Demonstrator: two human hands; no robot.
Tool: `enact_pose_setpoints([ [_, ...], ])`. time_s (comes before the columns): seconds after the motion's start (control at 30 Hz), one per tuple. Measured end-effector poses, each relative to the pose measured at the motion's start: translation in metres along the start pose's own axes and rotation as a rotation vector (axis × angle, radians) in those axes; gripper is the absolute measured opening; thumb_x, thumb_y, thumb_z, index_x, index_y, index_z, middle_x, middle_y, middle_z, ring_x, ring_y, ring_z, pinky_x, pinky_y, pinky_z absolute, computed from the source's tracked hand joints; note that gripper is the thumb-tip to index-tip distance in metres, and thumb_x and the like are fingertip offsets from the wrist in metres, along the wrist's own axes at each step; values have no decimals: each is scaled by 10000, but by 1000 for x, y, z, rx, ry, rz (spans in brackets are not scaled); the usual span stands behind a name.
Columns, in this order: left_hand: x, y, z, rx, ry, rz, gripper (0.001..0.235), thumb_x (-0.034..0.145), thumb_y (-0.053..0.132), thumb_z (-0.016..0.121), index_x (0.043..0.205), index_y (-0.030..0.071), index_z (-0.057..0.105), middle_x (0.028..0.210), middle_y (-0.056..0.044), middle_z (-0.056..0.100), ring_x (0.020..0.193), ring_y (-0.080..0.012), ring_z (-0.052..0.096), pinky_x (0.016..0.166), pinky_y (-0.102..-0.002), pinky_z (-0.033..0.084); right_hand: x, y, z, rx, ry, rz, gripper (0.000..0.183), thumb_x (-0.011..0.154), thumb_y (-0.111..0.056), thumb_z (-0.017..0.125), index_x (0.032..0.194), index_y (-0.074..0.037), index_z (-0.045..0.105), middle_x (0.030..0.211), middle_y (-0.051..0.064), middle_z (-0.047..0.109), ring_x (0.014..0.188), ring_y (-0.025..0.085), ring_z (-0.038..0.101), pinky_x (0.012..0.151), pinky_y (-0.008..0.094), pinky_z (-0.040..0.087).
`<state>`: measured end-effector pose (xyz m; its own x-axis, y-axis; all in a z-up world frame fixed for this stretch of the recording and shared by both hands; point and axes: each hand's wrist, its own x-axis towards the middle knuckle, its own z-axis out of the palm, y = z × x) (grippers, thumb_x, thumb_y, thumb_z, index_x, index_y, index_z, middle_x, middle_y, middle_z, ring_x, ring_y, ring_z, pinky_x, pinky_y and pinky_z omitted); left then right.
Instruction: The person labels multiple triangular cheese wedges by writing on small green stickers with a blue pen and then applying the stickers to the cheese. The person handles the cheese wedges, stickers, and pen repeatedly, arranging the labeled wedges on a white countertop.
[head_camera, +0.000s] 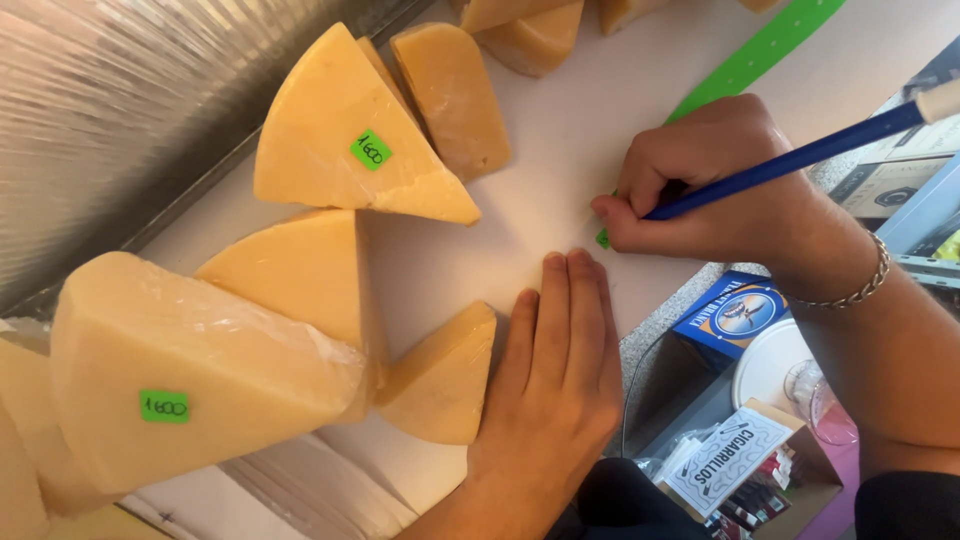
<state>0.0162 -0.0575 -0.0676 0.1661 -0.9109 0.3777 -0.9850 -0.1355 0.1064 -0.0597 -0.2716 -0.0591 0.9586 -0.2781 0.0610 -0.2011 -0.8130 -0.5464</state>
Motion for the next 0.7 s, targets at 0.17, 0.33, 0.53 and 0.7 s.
enact_pose_setpoints([
  [0.17, 1, 0, 0, 12, -9, 0, 533, 1050, -6, 208, 1323, -40, 666, 1363, -165, 636, 1300, -284, 638, 1070, -347, 558, -1, 0, 0, 18, 10, 11, 436, 873, -132, 856, 584, -143, 529, 581, -55, 591, 510, 103, 504, 536, 250, 327],
  [0.33, 1, 0, -1, 10, -8, 1, 523, 1062, 5, 210, 1322, -40, 662, 1361, -174, 638, 1297, -287, 638, 1067, -346, 563, 0, -1, 0, 20, 18, -25, 453, 896, -101, 833, 581, -126, 508, 573, -43, 563, 502, 121, 467, 530, 255, 327],
  [0.53, 2, 0, 0, -7, 17, -8, 512, 1061, -8, 222, 1306, -48, 670, 1344, -172, 645, 1279, -285, 653, 1049, -346, 578, 2, -4, -1, 51, 52, -69, 451, 898, -61, 842, 602, -105, 505, 584, -22, 566, 510, 121, 480, 524, 252, 336],
  [0.7, 3, 1, -3, 9, 14, -3, 526, 1055, -9, 212, 1305, -46, 672, 1343, -168, 646, 1279, -279, 652, 1053, -341, 570, -4, 2, -6, 258, 129, -61, 295, 902, -213, 737, 743, -38, 561, 669, 57, 663, 602, 143, 670, 549, 224, 445],
])
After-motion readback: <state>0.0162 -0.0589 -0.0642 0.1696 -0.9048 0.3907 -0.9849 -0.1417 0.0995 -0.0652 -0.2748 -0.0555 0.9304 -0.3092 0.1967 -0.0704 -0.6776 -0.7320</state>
